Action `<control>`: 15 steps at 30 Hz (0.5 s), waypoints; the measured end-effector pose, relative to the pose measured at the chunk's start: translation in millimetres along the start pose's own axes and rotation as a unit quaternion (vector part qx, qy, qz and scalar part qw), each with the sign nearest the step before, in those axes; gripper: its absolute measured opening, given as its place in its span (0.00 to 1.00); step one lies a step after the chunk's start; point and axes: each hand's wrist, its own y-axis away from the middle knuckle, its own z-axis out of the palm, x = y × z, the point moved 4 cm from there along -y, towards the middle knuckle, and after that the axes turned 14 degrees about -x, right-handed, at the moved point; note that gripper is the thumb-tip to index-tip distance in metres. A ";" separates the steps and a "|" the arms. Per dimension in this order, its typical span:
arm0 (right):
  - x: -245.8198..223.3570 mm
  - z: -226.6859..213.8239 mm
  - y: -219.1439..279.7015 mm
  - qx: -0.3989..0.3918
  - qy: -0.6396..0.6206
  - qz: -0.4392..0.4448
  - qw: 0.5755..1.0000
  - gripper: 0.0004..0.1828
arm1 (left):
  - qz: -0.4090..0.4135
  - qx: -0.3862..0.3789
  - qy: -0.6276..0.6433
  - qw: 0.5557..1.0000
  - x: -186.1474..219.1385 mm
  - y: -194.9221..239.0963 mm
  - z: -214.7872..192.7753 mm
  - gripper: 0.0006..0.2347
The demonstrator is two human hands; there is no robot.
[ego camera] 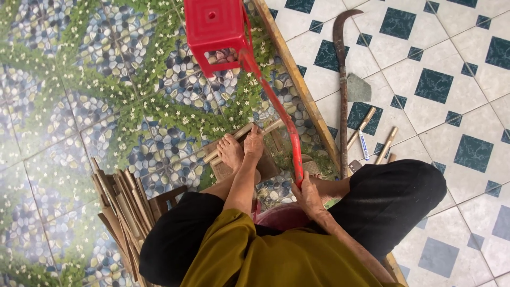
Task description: The person sits on the floor and uses a red bow saw to cut a bamboo stick that is held in place by their feet. They maintain a steady back-and-forth sawing motion throughout the clip.
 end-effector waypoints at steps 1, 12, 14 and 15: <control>-5.7 1.5 -1.1 -0.002 -0.012 -0.005 1.000 0.44 | 0.002 0.004 -0.021 1.000 1.6 -1.2 -1.7 0.06; 38.7 34.3 -41.5 -0.027 0.026 0.038 0.999 0.40 | -0.044 -0.074 0.051 0.995 1.5 -0.6 -10.3 0.09; 50.6 42.1 -48.7 -0.016 0.040 0.036 0.998 0.40 | -0.026 -0.086 -0.020 0.996 8.3 4.0 -14.4 0.06; 47.5 39.5 -46.7 -0.015 0.040 0.035 0.998 0.40 | -0.025 -0.085 -0.020 0.996 7.1 2.1 -13.0 0.06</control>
